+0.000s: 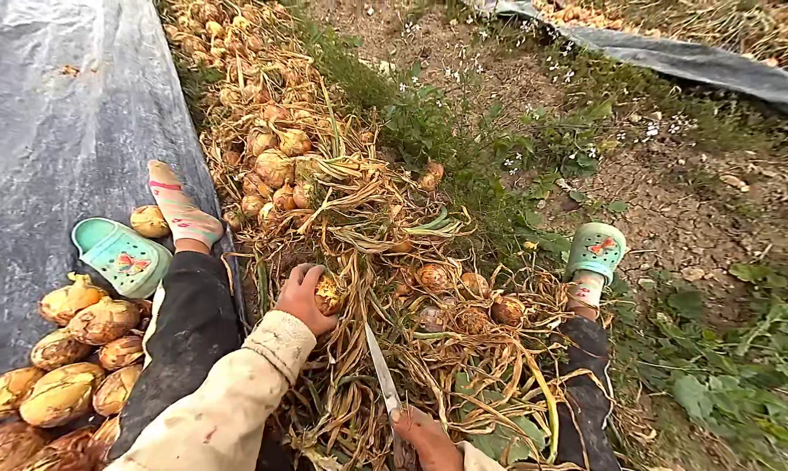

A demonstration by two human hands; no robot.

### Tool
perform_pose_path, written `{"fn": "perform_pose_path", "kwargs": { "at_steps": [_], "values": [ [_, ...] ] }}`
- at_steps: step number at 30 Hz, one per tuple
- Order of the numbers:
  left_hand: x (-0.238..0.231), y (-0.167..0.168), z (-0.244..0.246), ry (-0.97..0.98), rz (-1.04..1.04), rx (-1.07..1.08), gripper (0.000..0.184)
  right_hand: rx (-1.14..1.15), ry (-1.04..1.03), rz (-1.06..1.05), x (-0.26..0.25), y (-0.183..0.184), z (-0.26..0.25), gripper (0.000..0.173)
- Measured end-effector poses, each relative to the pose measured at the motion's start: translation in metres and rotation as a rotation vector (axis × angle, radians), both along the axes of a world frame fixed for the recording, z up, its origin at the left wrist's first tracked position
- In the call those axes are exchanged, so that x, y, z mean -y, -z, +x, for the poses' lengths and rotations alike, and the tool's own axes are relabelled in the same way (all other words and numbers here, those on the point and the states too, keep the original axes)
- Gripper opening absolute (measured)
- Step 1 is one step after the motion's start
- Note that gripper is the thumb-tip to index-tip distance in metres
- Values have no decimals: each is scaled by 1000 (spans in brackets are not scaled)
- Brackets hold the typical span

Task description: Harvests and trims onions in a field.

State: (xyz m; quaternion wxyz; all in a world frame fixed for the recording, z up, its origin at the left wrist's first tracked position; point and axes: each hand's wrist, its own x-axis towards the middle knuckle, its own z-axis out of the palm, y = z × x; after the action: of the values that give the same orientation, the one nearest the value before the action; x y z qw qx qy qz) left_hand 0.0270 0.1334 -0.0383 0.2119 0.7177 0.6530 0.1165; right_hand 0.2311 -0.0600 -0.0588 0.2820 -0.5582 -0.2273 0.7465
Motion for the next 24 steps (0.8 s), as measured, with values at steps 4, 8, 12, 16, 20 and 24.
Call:
{"fn": "perform_pose_path", "kwargs": {
  "at_steps": [4, 8, 12, 16, 20, 24],
  "values": [
    [43, -36, -10, 178, 205, 89, 94, 96, -72, 185, -12, -2, -9, 42],
    [83, -42, -8, 278, 354, 175, 94, 366, -9, 556, -36, -23, -10, 78],
    [104, -42, 1, 342, 457, 168, 91, 530, -34, 813, -53, -47, -7, 68],
    [104, -36, 2, 376, 595, 101, 88, 567, -1, 920, -50, -41, -11, 49],
    [108, -28, 2, 349, 606, 52, 87, 504, -57, 772, -51, -38, -11, 45],
    [97, -23, -1, 146, 498, 79, 88, 229, -187, 520, -42, -37, -12, 40]
  ]
}}
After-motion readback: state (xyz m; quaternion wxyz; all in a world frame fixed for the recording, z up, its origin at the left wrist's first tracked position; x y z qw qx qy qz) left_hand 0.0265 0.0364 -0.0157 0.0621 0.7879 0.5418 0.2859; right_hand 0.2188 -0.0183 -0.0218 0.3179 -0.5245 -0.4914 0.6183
